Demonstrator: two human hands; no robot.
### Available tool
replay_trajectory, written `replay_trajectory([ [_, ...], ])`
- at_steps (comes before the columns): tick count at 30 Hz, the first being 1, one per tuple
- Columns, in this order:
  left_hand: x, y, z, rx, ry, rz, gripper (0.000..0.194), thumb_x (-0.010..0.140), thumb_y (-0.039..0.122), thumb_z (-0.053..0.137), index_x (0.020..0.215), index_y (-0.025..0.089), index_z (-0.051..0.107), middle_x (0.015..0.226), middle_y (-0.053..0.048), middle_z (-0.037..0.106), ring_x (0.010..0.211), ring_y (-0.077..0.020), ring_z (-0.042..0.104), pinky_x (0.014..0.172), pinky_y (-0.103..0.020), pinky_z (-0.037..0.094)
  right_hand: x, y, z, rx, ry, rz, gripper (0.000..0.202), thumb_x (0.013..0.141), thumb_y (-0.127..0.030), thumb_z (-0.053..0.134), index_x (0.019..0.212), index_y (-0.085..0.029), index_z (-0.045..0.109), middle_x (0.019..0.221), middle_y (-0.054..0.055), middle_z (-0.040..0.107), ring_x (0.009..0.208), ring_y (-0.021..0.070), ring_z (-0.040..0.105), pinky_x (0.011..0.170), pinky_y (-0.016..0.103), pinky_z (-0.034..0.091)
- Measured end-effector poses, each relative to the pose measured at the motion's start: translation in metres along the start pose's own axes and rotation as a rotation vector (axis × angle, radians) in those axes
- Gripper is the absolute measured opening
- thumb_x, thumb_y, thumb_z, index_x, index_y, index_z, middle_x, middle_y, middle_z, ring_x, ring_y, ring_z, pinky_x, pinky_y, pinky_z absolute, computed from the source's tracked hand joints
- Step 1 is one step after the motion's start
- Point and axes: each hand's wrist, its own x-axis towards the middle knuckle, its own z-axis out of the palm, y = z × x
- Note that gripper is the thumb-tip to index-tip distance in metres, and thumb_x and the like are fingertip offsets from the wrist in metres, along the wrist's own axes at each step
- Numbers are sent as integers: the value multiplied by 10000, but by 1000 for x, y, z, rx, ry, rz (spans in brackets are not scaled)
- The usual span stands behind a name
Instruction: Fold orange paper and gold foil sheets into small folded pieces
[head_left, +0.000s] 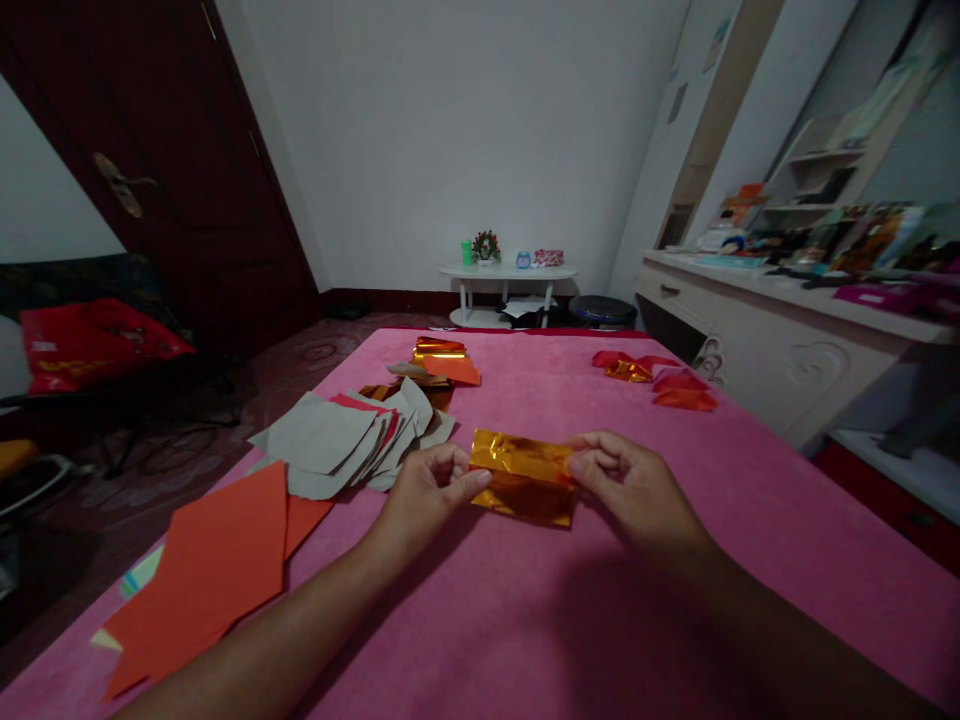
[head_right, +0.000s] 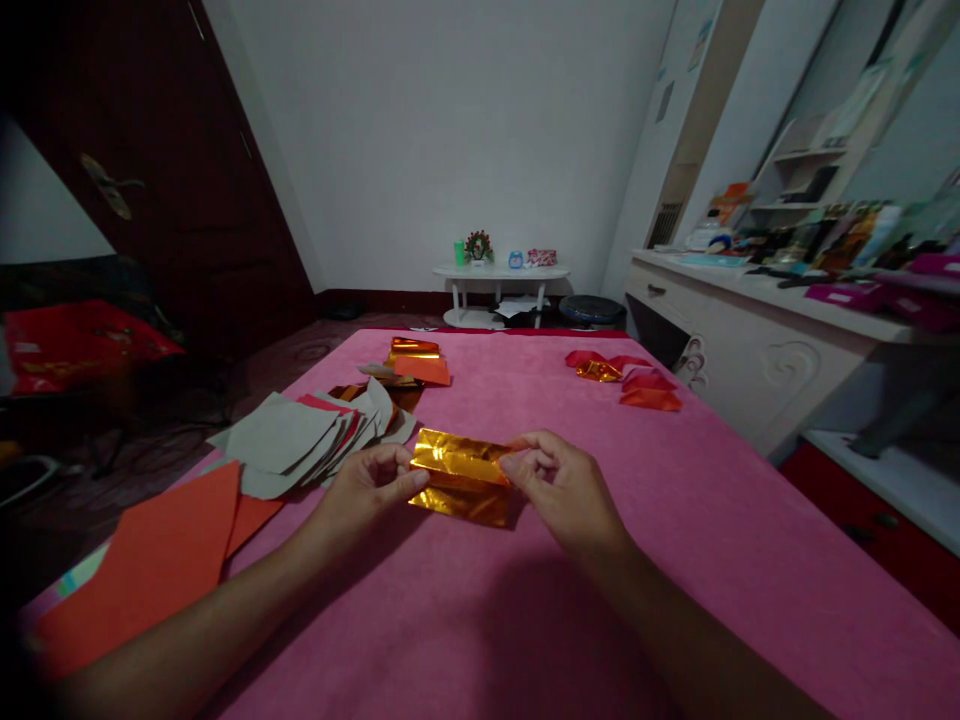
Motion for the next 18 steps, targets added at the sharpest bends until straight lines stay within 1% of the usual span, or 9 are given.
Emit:
replay_trajectory([
  [2, -1, 2, 1, -14, 16, 16, 219, 692, 277, 729, 667, 134, 566, 637, -4, 601, 574, -107, 526, 558, -225, 390, 1, 4, 0, 85, -17, 49, 331, 749, -474, 658, 830, -162, 582, 616, 3, 609, 567, 141, 568, 565, 263, 443],
  [4, -2, 3, 1, -19, 19, 36, 207, 705, 274, 720, 676, 133, 571, 644, -9, 611, 584, -113, 542, 565, -228, 403, 1, 7, 0, 168, -51, 92, 351, 738, -487, 674, 791, -152, 583, 629, 19, 627, 582, 141, 580, 588, 265, 454],
  [8, -3, 1, 1, -28, 12, 51, 203, 708, 263, 720, 667, 136, 567, 624, -2, 604, 572, -114, 544, 556, -227, 410, 0, 8, 4, 342, -107, 152, 321, 714, -435, 726, 793, -147, 609, 679, 29, 662, 625, 143, 610, 624, 261, 473],
  [10, -3, -1, 1, -31, -5, 51, 207, 697, 257, 731, 660, 135, 567, 641, -4, 609, 587, -116, 550, 568, -229, 420, -2, 8, 6, 398, -108, 168, 300, 700, -400, 751, 804, -149, 621, 721, 34, 682, 662, 148, 629, 641, 257, 482],
  [14, -4, -5, 2, -11, -40, 47, 208, 690, 255, 743, 651, 130, 582, 680, -20, 636, 634, -133, 583, 607, -239, 444, -3, 9, 8, 411, -85, 147, 289, 672, -367, 777, 831, -155, 662, 782, 45, 707, 698, 161, 653, 670, 267, 502],
  [16, -4, -4, 2, -12, -77, 36, 179, 710, 274, 733, 721, 125, 633, 749, -45, 672, 689, -157, 616, 655, -263, 470, -3, 12, 9, 385, -84, 125, 286, 664, -368, 779, 831, -159, 678, 796, 52, 711, 709, 175, 661, 681, 284, 513],
  [18, -5, -1, 4, -46, -128, 17, 211, 726, 290, 725, 845, 123, 676, 847, -76, 699, 762, -188, 643, 724, -302, 491, -3, 15, 10, 355, -85, 105, 278, 664, -374, 774, 825, -163, 689, 809, 57, 714, 731, 192, 666, 702, 306, 521],
])
